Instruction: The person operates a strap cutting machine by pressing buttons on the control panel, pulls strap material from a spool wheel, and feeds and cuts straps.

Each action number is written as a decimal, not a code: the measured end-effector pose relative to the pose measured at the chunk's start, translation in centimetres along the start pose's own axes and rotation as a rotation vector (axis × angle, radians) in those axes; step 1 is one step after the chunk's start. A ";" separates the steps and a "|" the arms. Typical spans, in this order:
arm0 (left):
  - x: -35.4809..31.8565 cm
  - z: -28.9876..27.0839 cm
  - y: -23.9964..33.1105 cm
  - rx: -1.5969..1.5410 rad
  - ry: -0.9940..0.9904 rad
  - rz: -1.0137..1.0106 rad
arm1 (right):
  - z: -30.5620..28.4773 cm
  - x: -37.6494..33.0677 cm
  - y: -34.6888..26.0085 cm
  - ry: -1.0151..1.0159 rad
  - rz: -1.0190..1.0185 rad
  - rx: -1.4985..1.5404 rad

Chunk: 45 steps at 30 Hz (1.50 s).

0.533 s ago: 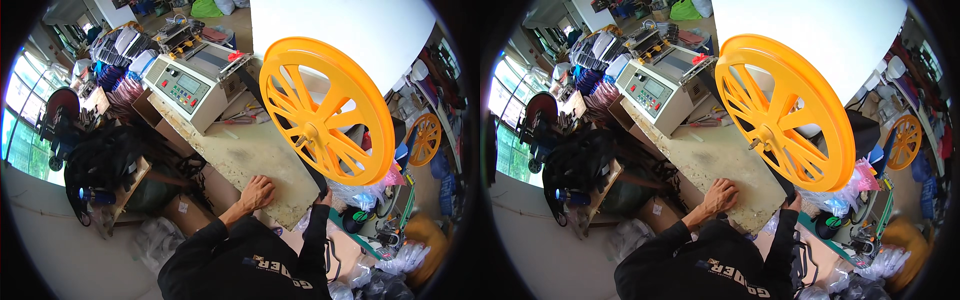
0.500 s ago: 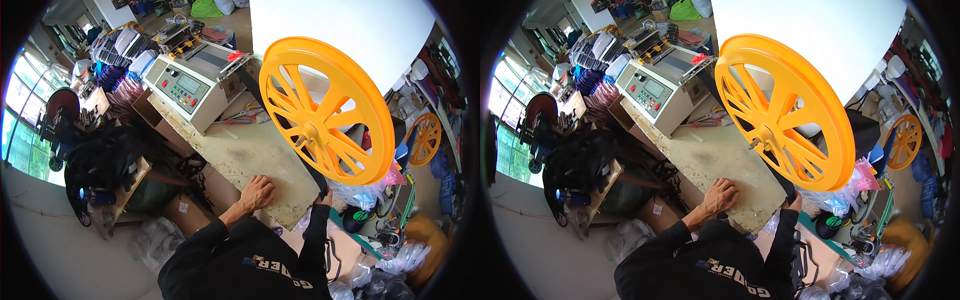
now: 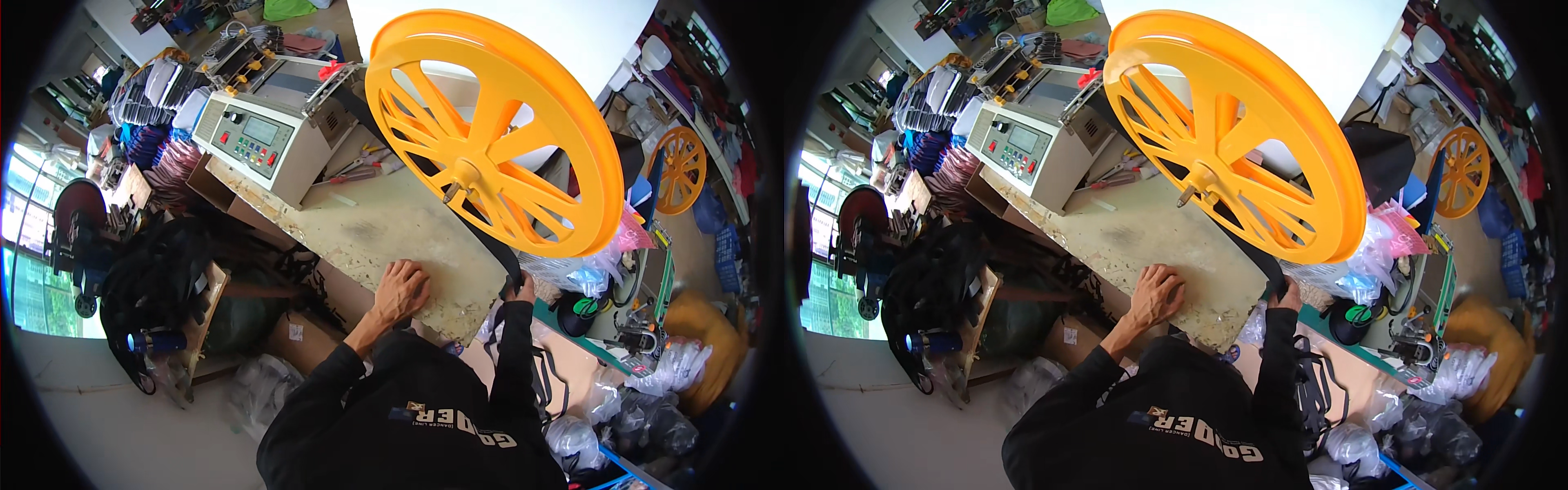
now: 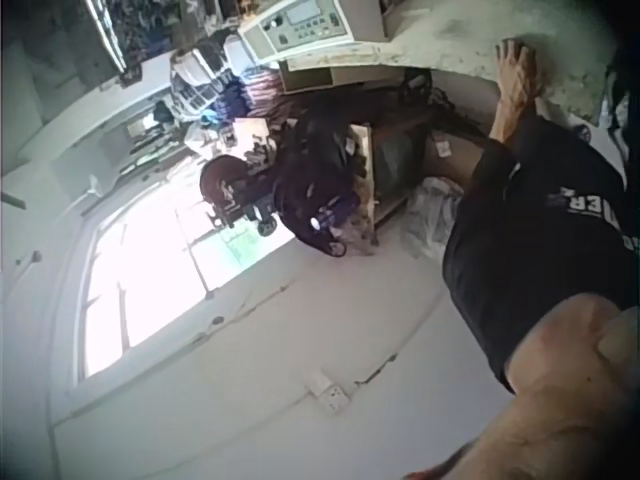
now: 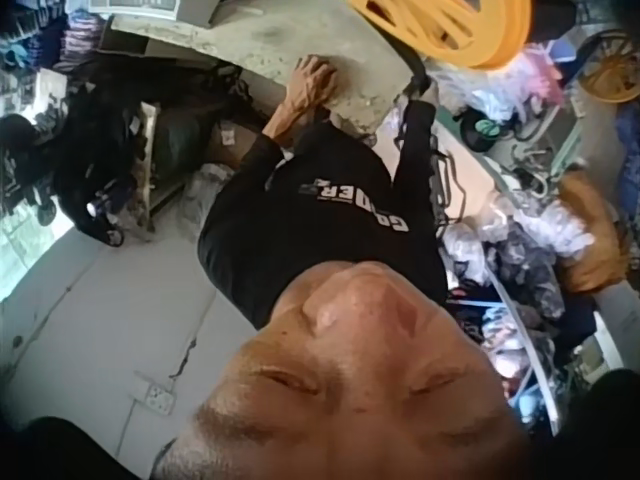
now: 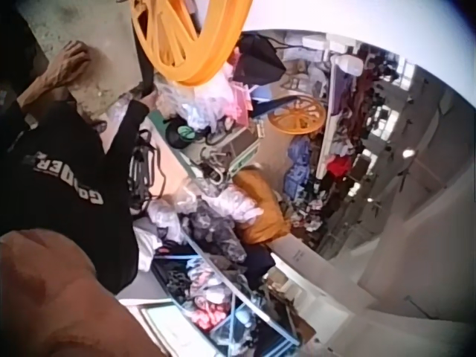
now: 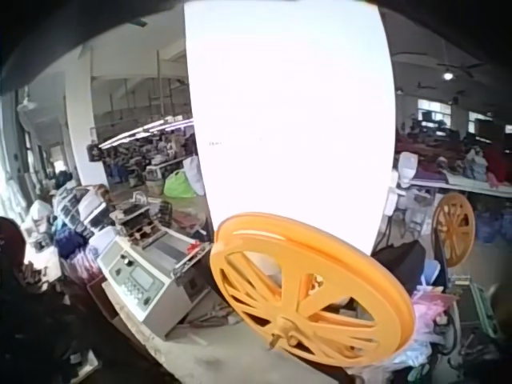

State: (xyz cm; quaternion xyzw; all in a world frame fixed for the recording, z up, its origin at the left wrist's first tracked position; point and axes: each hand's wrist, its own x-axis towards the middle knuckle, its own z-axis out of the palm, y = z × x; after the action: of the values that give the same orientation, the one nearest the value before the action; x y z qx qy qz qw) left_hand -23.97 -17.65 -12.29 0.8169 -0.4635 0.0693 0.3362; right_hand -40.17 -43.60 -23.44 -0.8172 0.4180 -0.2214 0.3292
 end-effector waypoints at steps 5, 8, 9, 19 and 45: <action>0.1 0.3 0.0 -0.020 -0.001 -0.006 | 0.5 -0.1 1.1 -0.027 -0.037 -0.013; 0.1 0.3 0.0 -0.027 0.001 -0.007 | 0.5 -0.3 0.8 -0.028 -0.064 -0.035; 0.1 0.2 0.2 -0.026 0.004 -0.012 | 0.4 -0.4 0.6 -0.013 -0.097 -0.076; -0.1 0.1 0.4 -0.004 0.008 -0.015 | 0.2 -0.5 0.9 -0.023 -0.090 -0.106; 0.5 0.9 0.9 0.050 -0.015 0.007 | -0.4 1.2 -2.2 -0.311 0.007 0.004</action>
State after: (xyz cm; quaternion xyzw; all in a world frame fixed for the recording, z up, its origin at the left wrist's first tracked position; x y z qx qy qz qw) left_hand -24.55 -18.91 -12.33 0.8239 -0.4671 0.0760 0.3118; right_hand -38.59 -43.84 -21.48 -0.8397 0.3643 -0.0920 0.3922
